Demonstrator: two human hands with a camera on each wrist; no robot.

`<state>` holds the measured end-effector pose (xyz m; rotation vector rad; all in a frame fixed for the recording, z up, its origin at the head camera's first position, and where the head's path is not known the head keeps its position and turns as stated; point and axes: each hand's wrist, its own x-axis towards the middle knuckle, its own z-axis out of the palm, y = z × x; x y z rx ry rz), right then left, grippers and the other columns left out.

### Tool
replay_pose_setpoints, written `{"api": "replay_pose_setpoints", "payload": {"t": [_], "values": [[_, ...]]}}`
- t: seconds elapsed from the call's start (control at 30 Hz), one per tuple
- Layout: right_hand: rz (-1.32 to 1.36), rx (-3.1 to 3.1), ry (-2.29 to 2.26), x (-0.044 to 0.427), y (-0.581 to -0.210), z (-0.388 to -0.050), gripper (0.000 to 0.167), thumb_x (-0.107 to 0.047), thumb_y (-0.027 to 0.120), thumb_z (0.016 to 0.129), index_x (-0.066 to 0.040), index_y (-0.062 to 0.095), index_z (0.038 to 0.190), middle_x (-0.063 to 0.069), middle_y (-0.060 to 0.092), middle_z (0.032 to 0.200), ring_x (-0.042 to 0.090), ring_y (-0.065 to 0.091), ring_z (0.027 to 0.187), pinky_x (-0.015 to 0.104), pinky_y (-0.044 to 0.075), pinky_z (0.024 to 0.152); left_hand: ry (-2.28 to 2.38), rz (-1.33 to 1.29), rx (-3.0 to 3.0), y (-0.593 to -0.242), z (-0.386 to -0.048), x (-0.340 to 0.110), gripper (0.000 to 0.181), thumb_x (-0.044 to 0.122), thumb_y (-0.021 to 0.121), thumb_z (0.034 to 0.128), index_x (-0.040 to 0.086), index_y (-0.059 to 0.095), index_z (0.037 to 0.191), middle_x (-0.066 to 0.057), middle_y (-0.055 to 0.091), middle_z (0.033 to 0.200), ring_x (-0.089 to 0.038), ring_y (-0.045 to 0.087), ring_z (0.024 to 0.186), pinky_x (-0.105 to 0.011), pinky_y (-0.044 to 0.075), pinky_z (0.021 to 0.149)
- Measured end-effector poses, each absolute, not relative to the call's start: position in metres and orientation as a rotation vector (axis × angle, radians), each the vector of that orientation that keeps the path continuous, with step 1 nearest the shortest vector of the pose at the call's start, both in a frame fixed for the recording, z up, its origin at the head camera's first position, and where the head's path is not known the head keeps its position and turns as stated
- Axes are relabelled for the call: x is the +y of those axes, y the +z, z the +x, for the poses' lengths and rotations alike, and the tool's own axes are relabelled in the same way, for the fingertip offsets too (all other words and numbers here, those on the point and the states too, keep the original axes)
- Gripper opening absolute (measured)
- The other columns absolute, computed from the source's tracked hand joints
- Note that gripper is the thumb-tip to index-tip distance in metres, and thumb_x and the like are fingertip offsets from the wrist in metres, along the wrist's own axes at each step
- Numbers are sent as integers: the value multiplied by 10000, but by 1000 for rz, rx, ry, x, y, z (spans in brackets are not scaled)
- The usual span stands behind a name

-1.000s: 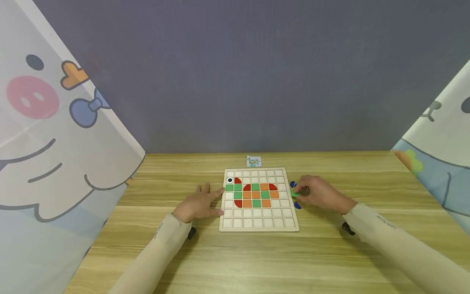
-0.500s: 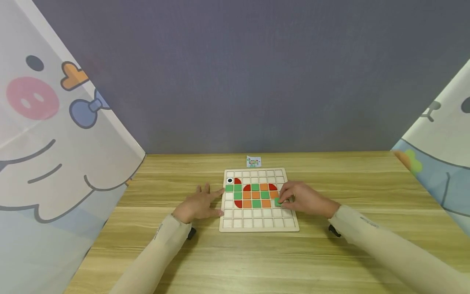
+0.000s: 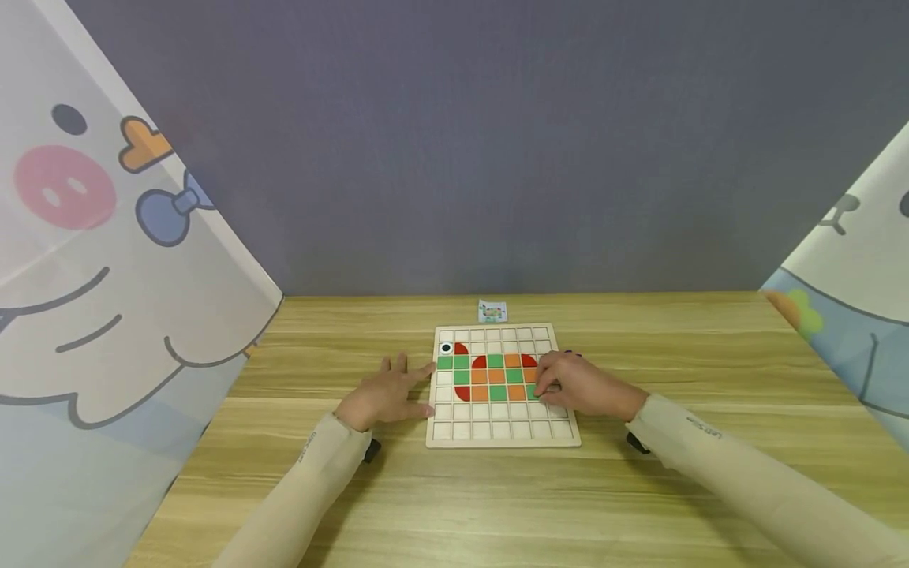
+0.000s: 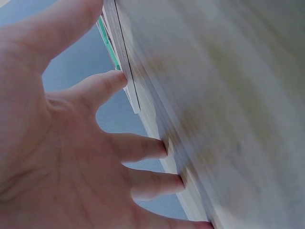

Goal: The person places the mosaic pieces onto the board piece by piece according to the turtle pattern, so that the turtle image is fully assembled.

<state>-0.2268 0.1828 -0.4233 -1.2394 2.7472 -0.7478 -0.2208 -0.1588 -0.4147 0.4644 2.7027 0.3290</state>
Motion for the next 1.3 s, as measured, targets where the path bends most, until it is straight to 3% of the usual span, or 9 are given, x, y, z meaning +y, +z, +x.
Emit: {"api": "replay_pose_setpoints", "payload": {"t": [0.27,0.4,0.57,0.8,1.3], "values": [[-1249,2724,-763,191,-424,-227,122,-49,741,810,-114,766,910,-76,578,886,85,502,797,234,470,662,335,461,2703,-414,-221,-157,790,517,657,832,344,266,1496,-284,95,1516,-522,83,1346,-762,211,899],[-1105,2807,-829,207,-421,-230,135,-35,700,847,-104,744,953,-61,573,871,82,489,737,237,461,607,330,459,2701,-415,-221,-157,789,520,654,832,345,265,1496,-287,93,1514,-522,82,1346,-759,210,904],[-944,2846,-814,226,-417,-228,123,-57,722,830,-136,716,925,-66,575,854,79,522,731,258,477,611,328,454,2698,-414,-220,-157,785,517,651,837,348,261,1497,-283,87,1516,-518,77,1348,-757,207,907],[-937,2779,-766,238,-425,-217,190,-79,764,792,-190,700,932,-73,605,918,123,579,832,281,504,693,323,475,2702,-413,-220,-157,787,522,648,837,337,262,1498,-294,99,1510,-529,88,1342,-752,228,902],[-900,2779,-847,228,-431,-215,211,67,674,777,-125,642,858,-54,606,800,55,533,697,245,479,605,335,487,2705,-415,-221,-159,785,515,656,833,329,278,1495,-305,103,1506,-540,91,1336,-773,216,880]]}}
